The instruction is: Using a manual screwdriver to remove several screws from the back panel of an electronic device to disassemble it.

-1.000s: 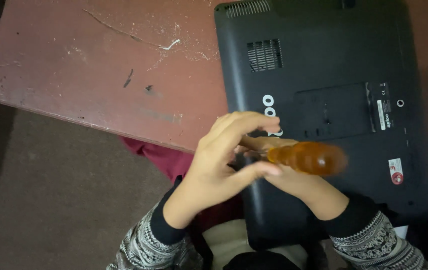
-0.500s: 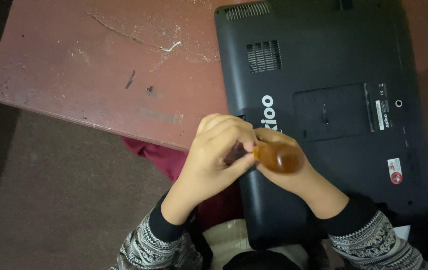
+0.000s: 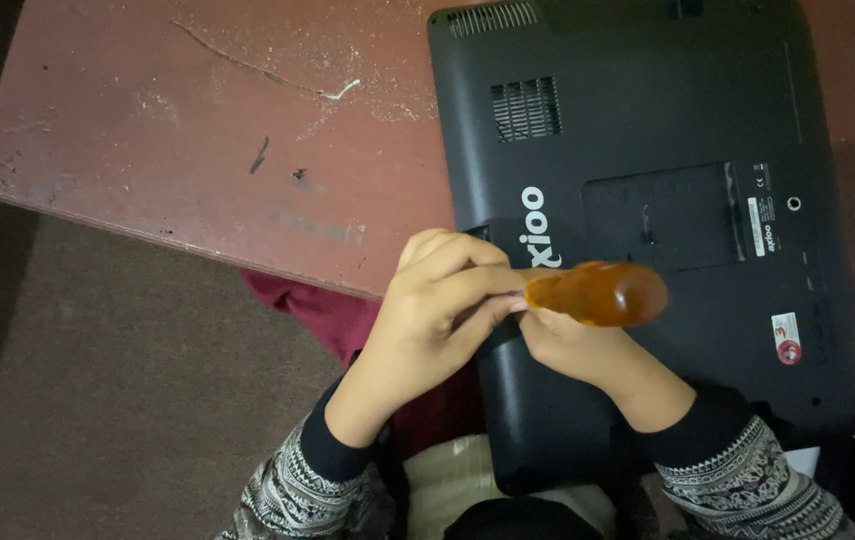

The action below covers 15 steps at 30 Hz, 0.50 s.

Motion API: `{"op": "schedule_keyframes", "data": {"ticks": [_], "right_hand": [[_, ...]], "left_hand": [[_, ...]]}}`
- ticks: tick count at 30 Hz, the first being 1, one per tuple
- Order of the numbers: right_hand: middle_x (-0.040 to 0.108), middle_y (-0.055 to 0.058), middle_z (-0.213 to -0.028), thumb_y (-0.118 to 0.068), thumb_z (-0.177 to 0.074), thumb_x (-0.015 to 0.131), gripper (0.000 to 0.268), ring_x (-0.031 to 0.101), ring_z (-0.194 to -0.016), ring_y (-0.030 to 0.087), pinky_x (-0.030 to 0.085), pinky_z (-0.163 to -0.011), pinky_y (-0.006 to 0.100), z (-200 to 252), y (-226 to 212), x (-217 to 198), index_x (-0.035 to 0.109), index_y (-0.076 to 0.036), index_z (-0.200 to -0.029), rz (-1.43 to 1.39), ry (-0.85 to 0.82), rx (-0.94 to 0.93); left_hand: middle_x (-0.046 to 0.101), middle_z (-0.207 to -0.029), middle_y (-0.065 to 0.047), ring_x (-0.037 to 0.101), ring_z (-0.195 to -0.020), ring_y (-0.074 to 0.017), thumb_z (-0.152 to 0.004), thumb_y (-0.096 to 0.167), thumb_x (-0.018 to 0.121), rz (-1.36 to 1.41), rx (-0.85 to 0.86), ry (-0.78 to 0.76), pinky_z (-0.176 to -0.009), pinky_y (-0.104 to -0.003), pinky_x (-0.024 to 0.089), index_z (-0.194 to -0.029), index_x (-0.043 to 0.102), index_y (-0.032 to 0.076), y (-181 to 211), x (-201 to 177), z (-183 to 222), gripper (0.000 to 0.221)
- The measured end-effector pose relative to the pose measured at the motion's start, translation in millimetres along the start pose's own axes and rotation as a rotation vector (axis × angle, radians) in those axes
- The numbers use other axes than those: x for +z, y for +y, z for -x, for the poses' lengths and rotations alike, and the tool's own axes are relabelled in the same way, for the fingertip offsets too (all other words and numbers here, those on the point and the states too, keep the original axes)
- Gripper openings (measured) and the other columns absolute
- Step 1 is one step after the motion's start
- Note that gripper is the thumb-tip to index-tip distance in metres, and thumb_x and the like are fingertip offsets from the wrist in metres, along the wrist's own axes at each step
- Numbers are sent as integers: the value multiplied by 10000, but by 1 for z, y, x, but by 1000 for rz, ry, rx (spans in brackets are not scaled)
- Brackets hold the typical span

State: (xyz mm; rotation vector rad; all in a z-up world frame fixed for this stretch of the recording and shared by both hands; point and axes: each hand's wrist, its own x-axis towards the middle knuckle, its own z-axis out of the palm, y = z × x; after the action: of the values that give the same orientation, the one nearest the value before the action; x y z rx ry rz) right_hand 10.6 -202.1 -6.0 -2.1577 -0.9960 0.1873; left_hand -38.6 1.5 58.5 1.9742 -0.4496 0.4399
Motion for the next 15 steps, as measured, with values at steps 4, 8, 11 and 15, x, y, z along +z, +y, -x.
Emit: {"op": "schedule_keyframes", "data": {"ticks": [4, 8, 11, 15], "right_hand": [[493, -3, -682, -37, -926, 553, 159, 490, -590, 143, 411, -564, 338, 7, 8, 7, 536, -102, -781, 37, -76, -72], [685, 75, -1123, -133, -980, 660, 160, 708, -953, 212, 590, -806, 325, -14, -19, -6, 701, -54, -1114, 23, 84, -142], [670, 93, -989, -314, -1047, 524, 350, 675, -829, 180, 547, -744, 295, -19, -21, -11, 701, -25, -964, -16, 94, -252], [448, 18, -776, 88, -864, 745, 307, 388, -714, 108, 416, -681, 186, -17, -20, -9, 493, -67, -945, -439, 88, -117]], "left_hand": [[609, -969, 2, 595, -939, -198, -939, 71, 747, -26, -52, 2, -973, -379, 395, -976, 640, 140, 1, 0, 2, 133], [627, -964, 6, 608, -948, -201, -897, 84, 783, -36, -62, 18, -985, -381, 367, -927, 608, 153, 0, 2, 5, 190], [613, -952, 16, 609, -936, -184, -927, 210, 780, -19, -68, 36, -982, -372, 365, -918, 583, 172, -2, 3, 6, 200], [605, -830, -9, 606, -818, -241, -725, 33, 885, 22, -28, 133, -951, -418, 422, -846, 643, 130, -9, 13, 8, 288]]}}
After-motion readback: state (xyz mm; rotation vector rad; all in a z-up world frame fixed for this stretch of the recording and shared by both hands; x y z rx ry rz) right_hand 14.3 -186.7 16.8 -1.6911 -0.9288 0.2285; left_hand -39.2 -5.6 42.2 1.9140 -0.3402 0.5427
